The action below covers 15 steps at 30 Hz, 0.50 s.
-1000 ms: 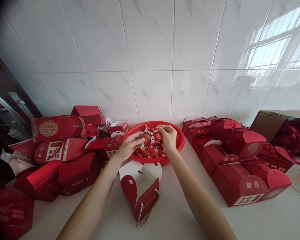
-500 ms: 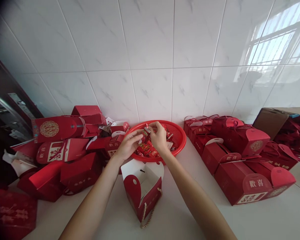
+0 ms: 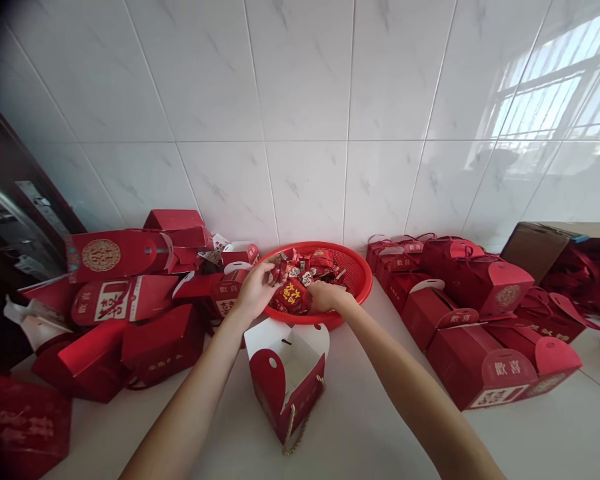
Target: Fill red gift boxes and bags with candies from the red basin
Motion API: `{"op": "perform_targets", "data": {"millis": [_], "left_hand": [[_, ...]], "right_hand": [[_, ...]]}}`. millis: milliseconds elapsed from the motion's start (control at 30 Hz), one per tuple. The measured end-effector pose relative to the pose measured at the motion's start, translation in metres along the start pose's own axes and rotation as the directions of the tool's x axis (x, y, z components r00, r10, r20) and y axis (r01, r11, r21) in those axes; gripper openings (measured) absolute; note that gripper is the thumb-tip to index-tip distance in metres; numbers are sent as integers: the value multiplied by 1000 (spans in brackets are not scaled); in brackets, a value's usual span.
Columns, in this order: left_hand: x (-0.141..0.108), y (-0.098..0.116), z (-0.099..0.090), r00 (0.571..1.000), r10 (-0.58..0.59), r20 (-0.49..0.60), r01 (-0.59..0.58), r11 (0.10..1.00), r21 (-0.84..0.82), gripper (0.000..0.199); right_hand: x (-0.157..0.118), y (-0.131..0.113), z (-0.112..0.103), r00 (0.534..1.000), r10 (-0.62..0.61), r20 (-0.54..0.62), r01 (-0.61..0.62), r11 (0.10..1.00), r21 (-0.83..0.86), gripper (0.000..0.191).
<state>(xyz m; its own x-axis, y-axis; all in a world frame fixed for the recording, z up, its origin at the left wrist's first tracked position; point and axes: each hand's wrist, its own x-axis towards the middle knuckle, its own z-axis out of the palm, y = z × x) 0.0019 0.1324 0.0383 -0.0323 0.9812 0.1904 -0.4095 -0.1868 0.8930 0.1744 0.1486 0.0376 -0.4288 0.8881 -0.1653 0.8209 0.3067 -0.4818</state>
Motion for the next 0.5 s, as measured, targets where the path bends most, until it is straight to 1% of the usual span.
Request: {"op": "perform_targets", "data": {"millis": [100, 200, 267, 367, 500], "left_hand": [[1, -1, -1, 1000, 3, -22, -3, 1000, -4, 7], [1, -1, -1, 999, 0, -32, 0, 1000, 3, 5], [1, -1, 0, 999, 0, -38, 0, 1000, 10, 4], [1, 0, 0, 999, 3, -46, -3, 1000, 17, 5], [1, -1, 0, 999, -3, -46, 6, 998, 56, 9]], "right_hand": [[-1, 1, -1, 1000, -6, -2, 7, 1000, 30, 24], [-1, 5, -1, 999, -39, 0, 39, 995, 94, 20], [1, 7, -2, 997, -71, -22, 74, 985, 158, 18], [4, 12, -4, 987, -100, -124, 132, 949, 285, 14], [6, 19, -6, 966, -93, -243, 200, 863, 464, 5]]}}
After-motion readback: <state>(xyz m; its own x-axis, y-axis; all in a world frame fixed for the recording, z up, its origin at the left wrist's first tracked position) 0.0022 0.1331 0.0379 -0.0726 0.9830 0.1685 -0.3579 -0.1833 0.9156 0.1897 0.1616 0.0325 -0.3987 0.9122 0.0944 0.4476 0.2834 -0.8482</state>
